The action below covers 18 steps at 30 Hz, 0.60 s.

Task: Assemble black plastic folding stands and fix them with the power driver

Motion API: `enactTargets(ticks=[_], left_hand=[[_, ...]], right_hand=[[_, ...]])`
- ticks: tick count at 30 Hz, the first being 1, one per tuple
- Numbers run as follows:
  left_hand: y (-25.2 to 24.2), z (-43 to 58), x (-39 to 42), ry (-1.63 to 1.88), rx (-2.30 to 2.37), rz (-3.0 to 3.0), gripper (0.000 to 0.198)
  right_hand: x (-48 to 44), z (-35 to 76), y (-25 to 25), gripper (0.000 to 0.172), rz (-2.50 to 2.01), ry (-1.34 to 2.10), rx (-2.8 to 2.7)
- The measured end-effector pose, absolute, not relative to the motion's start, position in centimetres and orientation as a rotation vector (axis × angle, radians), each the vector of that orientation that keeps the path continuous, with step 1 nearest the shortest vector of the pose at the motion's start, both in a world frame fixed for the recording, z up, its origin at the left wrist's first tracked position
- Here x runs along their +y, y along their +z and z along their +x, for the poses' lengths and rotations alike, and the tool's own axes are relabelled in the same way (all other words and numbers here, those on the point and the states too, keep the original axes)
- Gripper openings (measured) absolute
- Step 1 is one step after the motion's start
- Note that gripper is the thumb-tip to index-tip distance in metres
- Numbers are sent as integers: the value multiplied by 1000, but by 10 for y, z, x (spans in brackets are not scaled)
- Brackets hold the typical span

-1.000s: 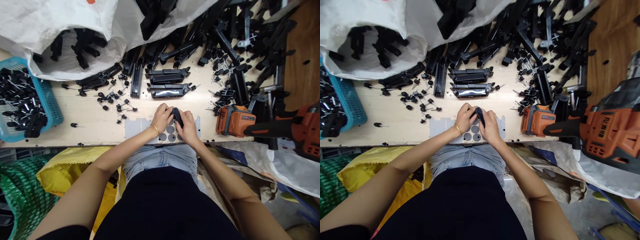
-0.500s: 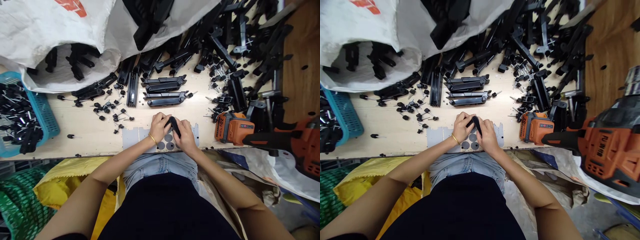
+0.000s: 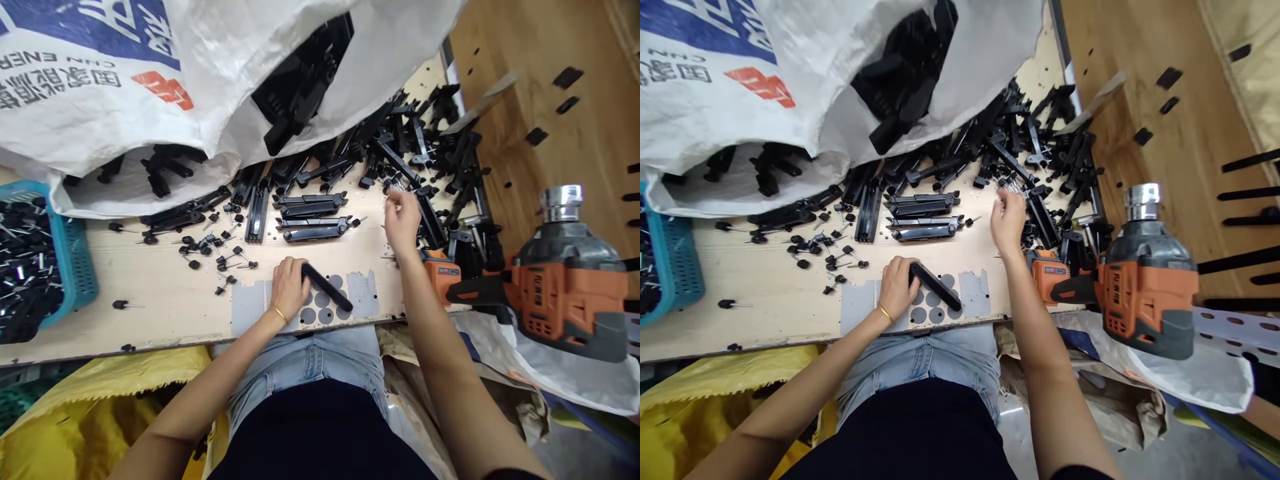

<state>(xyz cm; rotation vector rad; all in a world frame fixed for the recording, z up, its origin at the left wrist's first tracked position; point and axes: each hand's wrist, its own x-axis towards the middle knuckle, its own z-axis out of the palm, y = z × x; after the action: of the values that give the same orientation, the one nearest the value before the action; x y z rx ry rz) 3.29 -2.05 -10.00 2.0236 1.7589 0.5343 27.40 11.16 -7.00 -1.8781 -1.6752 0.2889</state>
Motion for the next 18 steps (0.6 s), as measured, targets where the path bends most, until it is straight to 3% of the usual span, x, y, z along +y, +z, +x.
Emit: enactTargets(ticks=[2, 7, 12, 15, 18], left_hand=[[-105, 33, -25, 616, 1779, 2003, 33], [-107, 35, -26, 787, 1750, 2185, 49], [-88, 34, -16, 406, 1156, 2659, 36], [-77, 24, -9, 185, 1245, 2602, 15], [-71, 9, -8, 33, 1482, 2462, 12]], right_hand=[[170, 292, -74, 36, -2084, 56, -1605], [243, 309, -72, 39, -2301, -125, -1722], [175, 297, -35, 32, -2184, -141, -1949], [108, 290, -17, 27, -1938, 46, -2253], [60, 286, -16, 28, -1635, 249, -2604]])
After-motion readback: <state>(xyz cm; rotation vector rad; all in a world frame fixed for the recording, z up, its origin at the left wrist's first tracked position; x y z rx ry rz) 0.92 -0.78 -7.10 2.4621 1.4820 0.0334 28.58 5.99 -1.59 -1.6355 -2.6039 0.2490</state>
